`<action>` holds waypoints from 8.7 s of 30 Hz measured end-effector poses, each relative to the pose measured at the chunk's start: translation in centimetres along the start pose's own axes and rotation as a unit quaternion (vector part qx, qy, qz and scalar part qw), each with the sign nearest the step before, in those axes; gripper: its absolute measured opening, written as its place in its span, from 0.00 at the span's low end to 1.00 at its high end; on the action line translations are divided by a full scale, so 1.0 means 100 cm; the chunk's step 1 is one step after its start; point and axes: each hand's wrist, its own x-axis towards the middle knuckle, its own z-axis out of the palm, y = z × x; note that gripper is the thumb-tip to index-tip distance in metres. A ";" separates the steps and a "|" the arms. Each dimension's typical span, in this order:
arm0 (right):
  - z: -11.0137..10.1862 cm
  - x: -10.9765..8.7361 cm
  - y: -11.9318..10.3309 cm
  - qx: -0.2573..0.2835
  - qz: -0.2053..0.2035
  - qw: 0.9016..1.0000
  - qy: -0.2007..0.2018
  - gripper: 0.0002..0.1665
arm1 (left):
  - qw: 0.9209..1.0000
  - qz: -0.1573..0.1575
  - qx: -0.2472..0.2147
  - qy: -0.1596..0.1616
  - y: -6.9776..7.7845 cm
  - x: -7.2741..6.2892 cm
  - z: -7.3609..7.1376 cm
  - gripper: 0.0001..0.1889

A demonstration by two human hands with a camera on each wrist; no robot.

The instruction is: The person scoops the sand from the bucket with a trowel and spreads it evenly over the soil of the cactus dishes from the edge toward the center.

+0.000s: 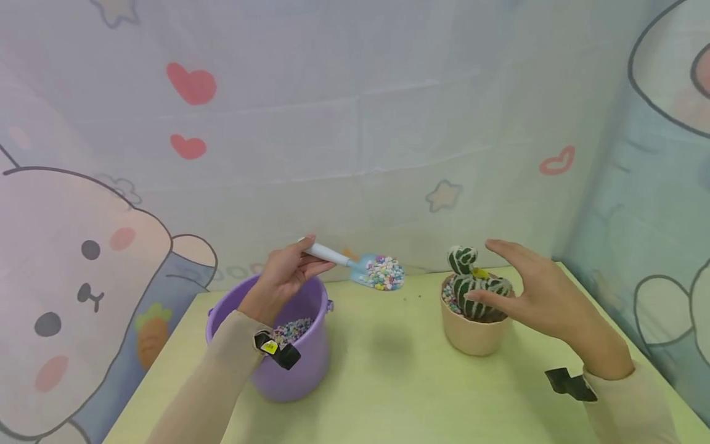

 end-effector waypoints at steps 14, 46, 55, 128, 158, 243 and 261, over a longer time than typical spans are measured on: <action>0.006 -0.012 0.030 0.021 0.057 0.997 -0.045 0.57 | 1.000 -0.018 -0.004 0.011 -0.017 0.016 0.029 0.14; 0.062 -0.027 0.080 0.046 0.134 0.971 -0.195 0.69 | 0.998 -0.034 0.033 0.036 -0.041 0.049 0.064 0.23; 0.068 -0.032 0.080 0.029 0.132 0.972 -0.192 0.68 | 0.997 -0.034 0.058 0.038 -0.049 0.050 0.070 0.23; 0.062 -0.037 0.080 0.022 0.112 0.971 -0.211 0.70 | 0.986 0.032 0.159 0.042 -0.066 0.043 0.083 0.20; 0.065 -0.046 0.076 0.005 0.139 0.968 -0.210 0.73 | 0.979 0.064 0.184 0.052 -0.067 0.040 0.089 0.20; 0.036 -0.025 0.038 -0.058 0.115 0.991 -0.035 0.56 | 0.925 0.268 0.266 0.031 -0.042 -0.010 0.103 0.14; 0.022 0.013 -0.045 0.048 -0.081 0.985 0.143 0.33 | 0.945 0.272 0.172 0.061 0.007 -0.045 0.059 0.17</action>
